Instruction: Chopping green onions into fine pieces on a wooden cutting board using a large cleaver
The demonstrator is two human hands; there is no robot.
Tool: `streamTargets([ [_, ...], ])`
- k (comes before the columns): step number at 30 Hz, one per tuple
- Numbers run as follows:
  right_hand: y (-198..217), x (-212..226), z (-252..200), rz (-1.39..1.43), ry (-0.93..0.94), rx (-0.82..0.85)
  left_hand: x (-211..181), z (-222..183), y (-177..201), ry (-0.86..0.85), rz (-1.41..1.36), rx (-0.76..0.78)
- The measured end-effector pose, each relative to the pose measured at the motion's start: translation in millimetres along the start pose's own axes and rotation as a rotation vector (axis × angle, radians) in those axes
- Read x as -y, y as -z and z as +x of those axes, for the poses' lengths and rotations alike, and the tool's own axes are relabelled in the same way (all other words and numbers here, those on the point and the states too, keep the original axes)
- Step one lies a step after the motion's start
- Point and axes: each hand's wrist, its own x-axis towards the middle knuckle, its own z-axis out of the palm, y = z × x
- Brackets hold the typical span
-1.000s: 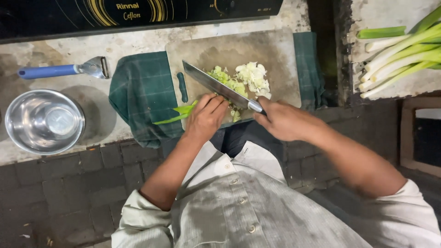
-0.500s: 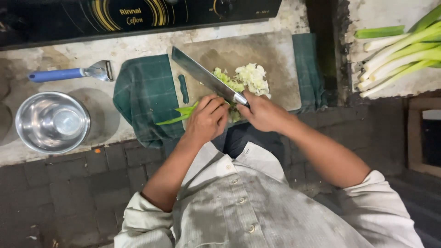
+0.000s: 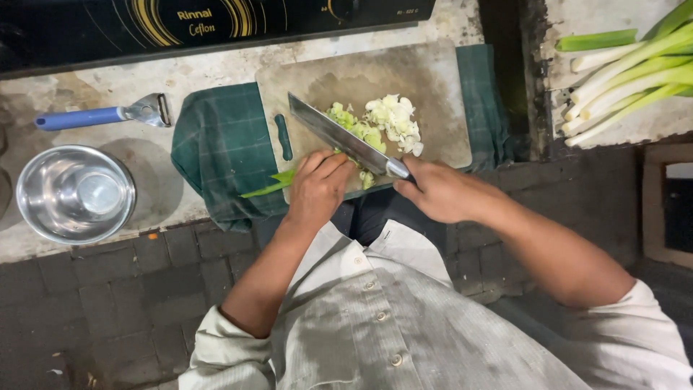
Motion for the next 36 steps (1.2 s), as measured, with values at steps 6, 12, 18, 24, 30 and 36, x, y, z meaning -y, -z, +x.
streamTargets([
  [6, -10, 2, 0, -0.001, -0.088, -0.003, 1, 0, -3, 0.001, -0.01, 0.015],
  [12, -44, -17, 38, -0.031, -0.003, -0.121, 3, -5, -7, -0.004, 0.014, 0.042],
  [18, -15, -3, 36, 0.005, 0.151, -0.161, -9, 12, 16, 0.032, -0.126, 0.017],
  [24, 10, 18, 11, -0.003, 0.156, -0.097, -1, 6, 12, 0.086, -0.184, 0.014],
  [30, -1, 5, 12, -0.049, 0.108, -0.086, 1, 7, 12, 0.016, -0.155, 0.027],
  [36, -40, -15, 31, -0.025, 0.042, -0.126, 5, 5, 6, -0.026, -0.137, 0.043],
])
